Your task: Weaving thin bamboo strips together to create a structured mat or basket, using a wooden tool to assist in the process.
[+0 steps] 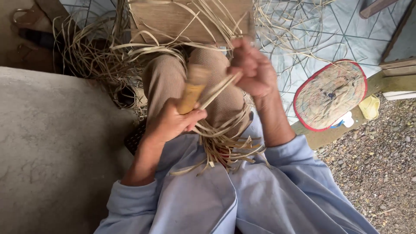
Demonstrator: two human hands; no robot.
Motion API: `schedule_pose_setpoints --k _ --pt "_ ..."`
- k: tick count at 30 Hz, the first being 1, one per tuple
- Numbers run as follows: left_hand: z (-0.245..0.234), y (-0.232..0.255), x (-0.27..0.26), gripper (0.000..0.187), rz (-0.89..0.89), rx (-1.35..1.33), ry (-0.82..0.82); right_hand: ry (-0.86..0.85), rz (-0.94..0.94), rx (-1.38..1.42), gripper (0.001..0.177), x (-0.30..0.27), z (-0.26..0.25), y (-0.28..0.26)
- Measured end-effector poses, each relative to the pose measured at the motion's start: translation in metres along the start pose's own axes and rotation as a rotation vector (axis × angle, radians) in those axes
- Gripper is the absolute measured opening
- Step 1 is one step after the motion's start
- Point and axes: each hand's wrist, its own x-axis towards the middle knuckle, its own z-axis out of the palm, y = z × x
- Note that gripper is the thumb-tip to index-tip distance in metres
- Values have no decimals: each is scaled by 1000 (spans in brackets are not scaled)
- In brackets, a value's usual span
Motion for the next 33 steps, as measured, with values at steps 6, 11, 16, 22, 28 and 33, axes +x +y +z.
schedule_pose_setpoints --k 6,11,16,22,28,33 --pt "-95 -46 -27 30 378 -1011 283 324 -337 200 41 -74 -124 -172" --pt "-132 -19 -45 28 433 -929 786 567 -824 300 29 -104 -148 -202" --pt "-37 5 -14 21 424 -262 1148 831 -1128 -523 40 -11 -5 -41" --pt "22 -3 14 31 353 -131 377 385 -703 -584 50 29 78 94" --pt "13 -11 22 45 211 17 85 302 -597 -540 41 24 46 57" --pt "-64 -29 7 25 250 -692 523 558 -623 -212 23 -17 -82 -96"
